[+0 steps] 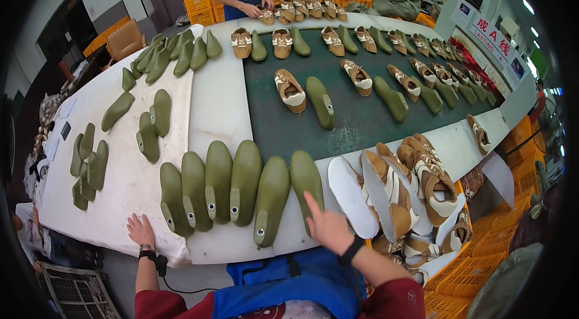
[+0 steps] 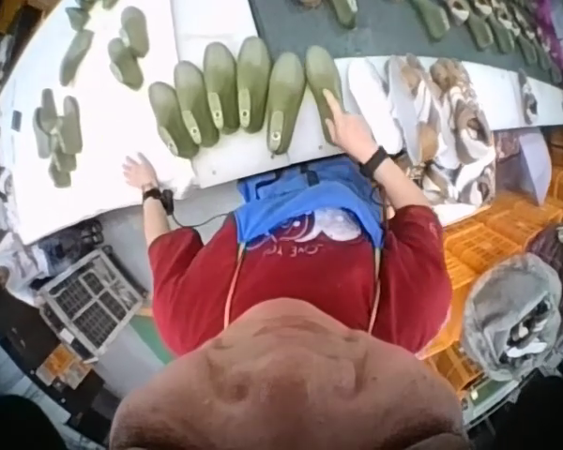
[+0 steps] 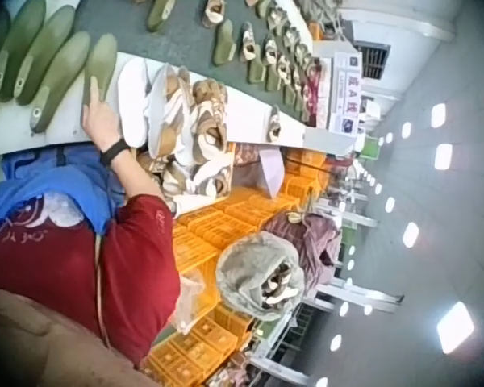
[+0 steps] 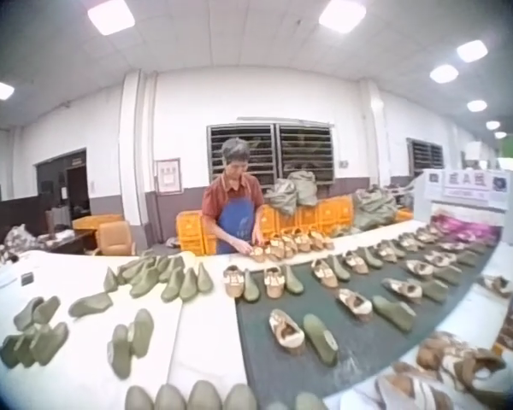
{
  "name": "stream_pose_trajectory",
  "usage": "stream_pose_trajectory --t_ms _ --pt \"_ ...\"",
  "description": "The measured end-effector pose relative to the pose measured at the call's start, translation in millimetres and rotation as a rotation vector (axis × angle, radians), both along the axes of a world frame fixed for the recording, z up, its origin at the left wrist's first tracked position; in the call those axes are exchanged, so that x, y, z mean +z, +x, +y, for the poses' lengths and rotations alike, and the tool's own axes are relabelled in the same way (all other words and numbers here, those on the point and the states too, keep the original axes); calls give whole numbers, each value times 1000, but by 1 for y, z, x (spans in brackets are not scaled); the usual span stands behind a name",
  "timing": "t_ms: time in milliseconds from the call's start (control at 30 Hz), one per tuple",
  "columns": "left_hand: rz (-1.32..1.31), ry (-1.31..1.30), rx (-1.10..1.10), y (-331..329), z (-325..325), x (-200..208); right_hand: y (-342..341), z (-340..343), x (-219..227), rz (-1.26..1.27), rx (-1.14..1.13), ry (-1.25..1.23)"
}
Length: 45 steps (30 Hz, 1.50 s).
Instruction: The recorder is organizing shoe molds and shoe components on a factory assembly line.
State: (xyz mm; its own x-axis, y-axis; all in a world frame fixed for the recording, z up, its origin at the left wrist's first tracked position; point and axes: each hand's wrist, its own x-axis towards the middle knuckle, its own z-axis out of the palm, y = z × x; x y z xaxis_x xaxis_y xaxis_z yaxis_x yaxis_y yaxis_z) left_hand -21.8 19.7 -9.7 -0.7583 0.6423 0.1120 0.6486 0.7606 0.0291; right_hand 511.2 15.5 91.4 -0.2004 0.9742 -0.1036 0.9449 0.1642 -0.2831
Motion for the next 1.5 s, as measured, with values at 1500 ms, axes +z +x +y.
stream_pose_trajectory --t_ms 1500 --pt "361 -41 -160 -17 -16 -12 96 -58 126 -65 -213 716"
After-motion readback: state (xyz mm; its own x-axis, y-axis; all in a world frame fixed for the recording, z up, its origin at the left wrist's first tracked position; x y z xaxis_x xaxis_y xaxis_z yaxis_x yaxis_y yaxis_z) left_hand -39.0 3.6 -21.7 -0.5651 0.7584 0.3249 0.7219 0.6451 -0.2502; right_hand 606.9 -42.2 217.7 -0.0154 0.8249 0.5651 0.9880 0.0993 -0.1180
